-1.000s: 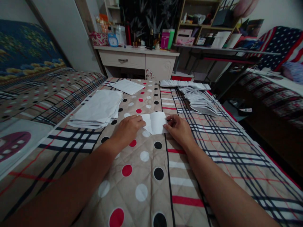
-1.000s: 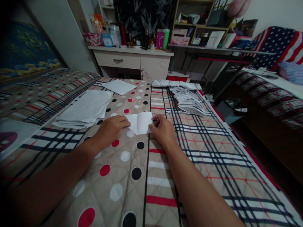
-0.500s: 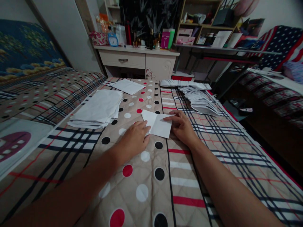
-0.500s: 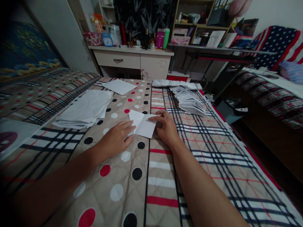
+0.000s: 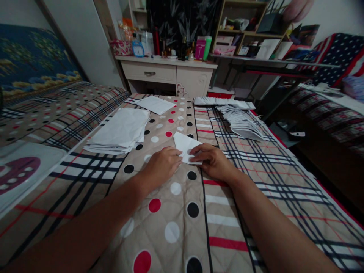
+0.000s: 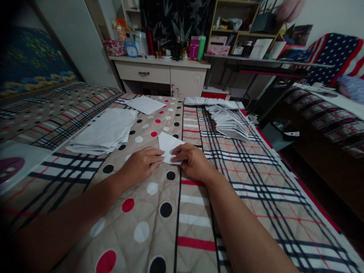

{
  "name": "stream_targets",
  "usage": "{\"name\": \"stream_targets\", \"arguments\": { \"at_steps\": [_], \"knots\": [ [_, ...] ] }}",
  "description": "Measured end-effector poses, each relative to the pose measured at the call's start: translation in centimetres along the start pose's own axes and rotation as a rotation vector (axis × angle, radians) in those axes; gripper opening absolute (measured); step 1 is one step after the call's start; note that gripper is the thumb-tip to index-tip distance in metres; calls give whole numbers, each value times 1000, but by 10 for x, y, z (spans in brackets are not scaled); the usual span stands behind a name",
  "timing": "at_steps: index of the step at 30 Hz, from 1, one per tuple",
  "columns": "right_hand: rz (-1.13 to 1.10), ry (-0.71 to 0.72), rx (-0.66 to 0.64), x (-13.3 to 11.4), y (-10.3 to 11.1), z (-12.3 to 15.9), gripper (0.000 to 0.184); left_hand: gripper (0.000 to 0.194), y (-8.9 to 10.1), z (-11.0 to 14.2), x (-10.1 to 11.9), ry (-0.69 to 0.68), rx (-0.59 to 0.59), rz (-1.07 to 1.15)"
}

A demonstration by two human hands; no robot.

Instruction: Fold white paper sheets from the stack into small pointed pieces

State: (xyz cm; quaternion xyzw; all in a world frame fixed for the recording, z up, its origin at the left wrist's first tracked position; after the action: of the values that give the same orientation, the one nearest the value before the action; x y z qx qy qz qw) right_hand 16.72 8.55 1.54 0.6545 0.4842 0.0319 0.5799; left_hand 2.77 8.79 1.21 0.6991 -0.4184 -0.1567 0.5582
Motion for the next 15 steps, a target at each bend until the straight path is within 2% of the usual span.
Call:
{"name": "stream_targets", "arguments": {
  "at_steps": [4, 6, 10, 15],
  "knots": [
    [-195, -48, -56, 6, -1, -2, 24, 17, -1, 1, 0, -35, 28, 13],
    [-266, -99, -33, 9, 0, -3, 21, 17, -1, 0, 0, -35, 40, 20],
    [-328, -236, 130, 22, 3, -6, 15, 14, 2, -1, 2, -18, 59, 29],
    [-219, -547, 303, 48, 2, -4, 15, 12, 3, -5, 2, 25, 44, 54]
  ]
}}
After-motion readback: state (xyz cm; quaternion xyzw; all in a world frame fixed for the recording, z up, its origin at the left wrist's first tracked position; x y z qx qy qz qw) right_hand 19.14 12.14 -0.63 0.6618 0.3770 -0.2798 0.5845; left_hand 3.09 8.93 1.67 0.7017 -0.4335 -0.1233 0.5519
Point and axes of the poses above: each hand's wrist, its own z-axis away from the middle knuckle, its own y-axis out of the back of the hand, x = y × z, the point moved 8 cm from there along -z, towards the middle knuckle, and after that the axes turned 6 degrees about -x, right-handed, at the moved point
